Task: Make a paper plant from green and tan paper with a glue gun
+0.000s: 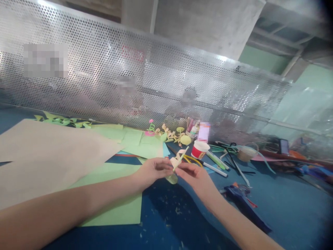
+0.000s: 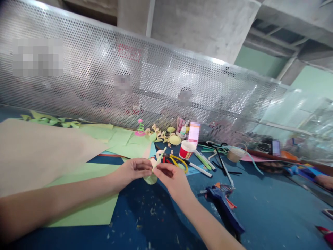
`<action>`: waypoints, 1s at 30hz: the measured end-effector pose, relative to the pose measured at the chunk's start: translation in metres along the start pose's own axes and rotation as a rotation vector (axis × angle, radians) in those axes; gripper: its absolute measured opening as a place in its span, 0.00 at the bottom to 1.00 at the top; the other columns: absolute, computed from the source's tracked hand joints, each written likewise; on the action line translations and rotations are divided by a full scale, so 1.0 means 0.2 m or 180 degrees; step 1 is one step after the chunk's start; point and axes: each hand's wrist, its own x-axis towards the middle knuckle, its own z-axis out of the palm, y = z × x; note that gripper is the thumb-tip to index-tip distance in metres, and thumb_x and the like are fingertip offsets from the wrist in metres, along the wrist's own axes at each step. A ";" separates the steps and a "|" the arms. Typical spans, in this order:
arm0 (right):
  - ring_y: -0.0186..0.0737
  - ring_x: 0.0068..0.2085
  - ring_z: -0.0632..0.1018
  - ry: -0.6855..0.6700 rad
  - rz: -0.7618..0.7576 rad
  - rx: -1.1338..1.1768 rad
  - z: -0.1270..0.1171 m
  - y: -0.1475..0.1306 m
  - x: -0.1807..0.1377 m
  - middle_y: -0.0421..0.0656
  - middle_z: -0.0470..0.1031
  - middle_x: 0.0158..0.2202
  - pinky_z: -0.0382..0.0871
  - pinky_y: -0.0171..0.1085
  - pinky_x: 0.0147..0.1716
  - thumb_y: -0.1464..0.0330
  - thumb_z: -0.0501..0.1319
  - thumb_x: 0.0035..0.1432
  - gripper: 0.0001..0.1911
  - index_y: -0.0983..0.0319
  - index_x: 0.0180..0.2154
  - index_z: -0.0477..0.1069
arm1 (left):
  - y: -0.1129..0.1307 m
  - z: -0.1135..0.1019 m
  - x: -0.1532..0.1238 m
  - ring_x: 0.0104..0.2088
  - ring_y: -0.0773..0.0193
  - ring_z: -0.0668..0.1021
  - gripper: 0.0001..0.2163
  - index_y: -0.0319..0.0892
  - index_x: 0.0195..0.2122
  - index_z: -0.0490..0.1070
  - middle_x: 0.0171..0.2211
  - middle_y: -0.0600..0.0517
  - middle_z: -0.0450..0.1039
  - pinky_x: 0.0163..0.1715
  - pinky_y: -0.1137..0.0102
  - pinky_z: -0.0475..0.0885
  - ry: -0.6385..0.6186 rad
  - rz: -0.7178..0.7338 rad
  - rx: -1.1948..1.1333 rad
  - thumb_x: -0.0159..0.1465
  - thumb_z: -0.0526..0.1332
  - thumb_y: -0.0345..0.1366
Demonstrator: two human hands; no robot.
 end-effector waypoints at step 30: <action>0.35 0.27 0.71 -0.0272 -0.0308 -0.0195 -0.03 0.00 0.00 0.39 0.70 0.24 0.67 0.34 0.30 0.61 0.58 0.50 0.11 0.63 0.31 0.71 | 0.01 0.00 0.00 0.35 0.64 0.74 0.10 0.40 0.34 0.74 0.34 0.50 0.75 0.40 0.71 0.64 -0.0081 0.0113 -0.0022 0.51 0.65 0.37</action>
